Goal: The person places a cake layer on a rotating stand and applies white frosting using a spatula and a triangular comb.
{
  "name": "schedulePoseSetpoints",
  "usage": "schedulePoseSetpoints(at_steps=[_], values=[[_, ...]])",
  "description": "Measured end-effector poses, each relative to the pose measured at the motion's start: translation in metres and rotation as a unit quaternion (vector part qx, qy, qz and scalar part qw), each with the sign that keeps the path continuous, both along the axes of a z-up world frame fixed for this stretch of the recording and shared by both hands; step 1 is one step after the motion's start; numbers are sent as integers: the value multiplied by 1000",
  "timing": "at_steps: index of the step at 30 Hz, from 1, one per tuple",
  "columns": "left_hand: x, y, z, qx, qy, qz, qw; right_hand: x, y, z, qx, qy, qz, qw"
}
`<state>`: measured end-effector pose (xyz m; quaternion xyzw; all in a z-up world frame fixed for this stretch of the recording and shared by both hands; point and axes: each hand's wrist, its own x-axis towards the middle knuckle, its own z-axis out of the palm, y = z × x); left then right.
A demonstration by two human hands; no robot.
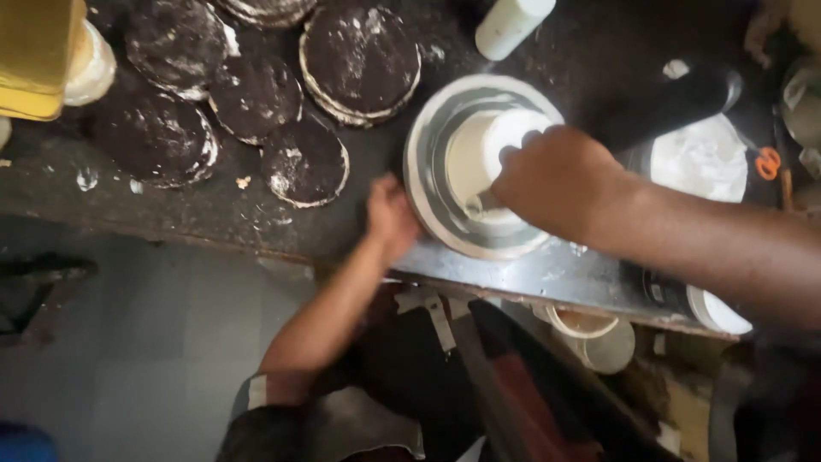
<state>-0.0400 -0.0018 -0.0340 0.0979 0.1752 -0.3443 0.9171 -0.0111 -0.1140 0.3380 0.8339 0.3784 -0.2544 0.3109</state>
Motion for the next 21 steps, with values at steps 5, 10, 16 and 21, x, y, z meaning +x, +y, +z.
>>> schedulePoseSetpoints(at_steps=[5,10,16,21], values=[[-16,-16,-18,-155,-56,17,986,6,2,2,-41,-4,-3,999],[20,8,-19,-142,-189,80,968,6,4,6,-38,7,-19,999],[-1,-5,9,10,37,10,999,8,6,7,-28,16,-43,999],[59,15,-6,5,-64,105,992,3,8,12,-56,15,-28,998]])
